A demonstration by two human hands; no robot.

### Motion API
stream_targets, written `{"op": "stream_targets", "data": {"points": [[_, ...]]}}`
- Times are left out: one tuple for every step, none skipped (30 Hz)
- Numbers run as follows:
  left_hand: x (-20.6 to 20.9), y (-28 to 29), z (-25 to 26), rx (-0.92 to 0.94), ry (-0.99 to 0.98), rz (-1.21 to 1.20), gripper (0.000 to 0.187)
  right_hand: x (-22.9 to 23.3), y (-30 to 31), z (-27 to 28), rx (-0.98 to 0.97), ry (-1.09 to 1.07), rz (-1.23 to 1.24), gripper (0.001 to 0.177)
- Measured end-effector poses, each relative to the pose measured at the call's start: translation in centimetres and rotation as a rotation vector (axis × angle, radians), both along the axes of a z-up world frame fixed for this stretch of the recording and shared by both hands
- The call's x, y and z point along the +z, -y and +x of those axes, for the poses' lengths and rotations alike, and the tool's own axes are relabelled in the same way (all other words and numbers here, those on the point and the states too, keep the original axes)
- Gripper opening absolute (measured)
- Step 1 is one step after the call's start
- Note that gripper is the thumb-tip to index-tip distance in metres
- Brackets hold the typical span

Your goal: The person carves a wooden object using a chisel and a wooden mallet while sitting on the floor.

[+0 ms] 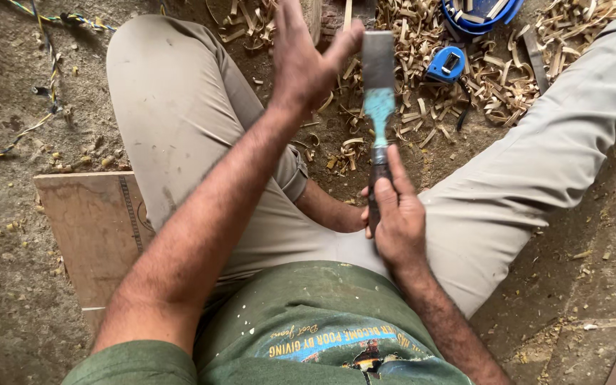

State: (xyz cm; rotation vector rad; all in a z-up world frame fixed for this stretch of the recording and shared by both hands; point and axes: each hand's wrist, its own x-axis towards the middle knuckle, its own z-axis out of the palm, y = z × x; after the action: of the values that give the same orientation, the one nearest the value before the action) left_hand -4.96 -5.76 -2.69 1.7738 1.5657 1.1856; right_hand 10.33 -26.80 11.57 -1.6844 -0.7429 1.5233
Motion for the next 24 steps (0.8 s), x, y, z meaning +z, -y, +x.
{"op": "stream_targets", "data": {"points": [[0.9, 1.2, 0.3, -0.034, 0.046, -0.215, 0.098, -0.1, 0.2, -0.1, -0.002, 0.001, -0.002, 0.058], [1.5, 1.8, 0.7, -0.078, 0.094, -0.429, 0.114, -0.2, 0.4, -0.3, 0.026, 0.011, -0.029, 0.058], [1.9, 2.1, 0.9, -0.079, 0.093, -0.429, 0.114, -0.3, 0.5, -0.5, 0.054, 0.02, -0.054, 0.058], [2.1, 2.4, 1.0, -0.099, 0.064, -0.462, 0.118, -0.4, 0.6, -0.7, 0.053, 0.019, -0.054, 0.058], [2.1, 2.6, 1.1, -0.118, 0.036, -0.494, 0.123, -0.4, 0.5, -0.9, 0.063, 0.007, -0.048, 0.059], [2.0, 2.5, 1.1, -0.118, 0.036, -0.494, 0.123, -0.4, 0.4, -1.0, 0.073, -0.006, -0.043, 0.059], [1.9, 2.3, 1.0, -0.123, 0.011, -0.491, 0.122, -0.4, 0.3, -1.1, 0.072, -0.006, -0.043, 0.059], [1.7, 2.1, 1.0, -0.128, -0.015, -0.488, 0.121, -0.4, 0.1, -1.2, 0.069, -0.002, -0.052, 0.059], [1.6, 1.9, 1.1, -0.127, -0.016, -0.489, 0.121, -0.5, -0.2, -1.3, 0.066, 0.0, -0.06, 0.059], [1.5, 1.7, 1.2, -0.123, 0.013, -0.489, 0.121, -0.5, -0.5, -1.4, 0.067, -0.001, -0.061, 0.059], [1.3, 1.6, 1.3, -0.119, 0.041, -0.494, 0.122, -0.5, -0.7, -1.4, 0.069, 0.009, -0.071, 0.059], [1.2, 1.6, 1.3, -0.118, 0.04, -0.499, 0.122, -0.5, -0.8, -1.5, 0.071, 0.019, -0.082, 0.059], [1.0, 1.4, 1.4, -0.12, 0.029, -0.46, 0.121, -0.5, -1.0, -1.7, 0.071, 0.019, -0.085, 0.059], [0.9, 1.3, 1.5, -0.123, 0.019, -0.42, 0.121, -0.5, -1.1, -1.8, 0.069, 0.017, -0.077, 0.059], [0.9, 1.4, 1.6, -0.123, 0.02, -0.428, 0.121, -0.4, -1.1, -1.9, 0.066, 0.016, -0.073, 0.059], [0.9, 1.3, 1.7, -0.117, 0.012, -0.466, 0.121, -0.1, -1.2, -1.9, 0.066, 0.016, -0.08, 0.059], [0.9, 0.9, 1.6, -0.109, 0.0, -0.496, 0.122, 0.0, -1.4, -2.0, 0.068, 0.032, -0.092, 0.06], [1.0, 0.7, 1.4, -0.107, -0.003, -0.496, 0.122, 0.1, -1.8, -2.1, 0.07, 0.048, -0.105, 0.06], [1.0, 0.7, 1.5, -0.114, -0.018, -0.493, 0.122, 0.3, -1.9, -2.2, 0.07, 0.048, -0.11, 0.06], [0.9, 0.6, 1.5, -0.12, -0.033, -0.49, 0.123, 0.4, -2.1, -2.3, 0.085, 0.065, -0.103, 0.06], [0.8, 0.6, 1.5, -0.121, -0.032, -0.495, 0.123, 0.4, -2.3, -2.5, 0.1, 0.082, -0.095, 0.06], [0.8, 0.6, 1.5, -0.114, -0.034, -0.408, 0.124, 0.4, -2.6, -2.5, 0.1, 0.083, -0.1, 0.06], [0.7, 0.4, 1.5, -0.106, -0.034, -0.32, 0.125, 0.2, -3.0, -2.5, 0.092, 0.112, -0.108, 0.06], [0.5, -0.3, 1.6, -0.105, -0.034, -0.323, 0.125, 0.0, -3.4, -2.6, 0.084, 0.141, -0.116, 0.059]]}}
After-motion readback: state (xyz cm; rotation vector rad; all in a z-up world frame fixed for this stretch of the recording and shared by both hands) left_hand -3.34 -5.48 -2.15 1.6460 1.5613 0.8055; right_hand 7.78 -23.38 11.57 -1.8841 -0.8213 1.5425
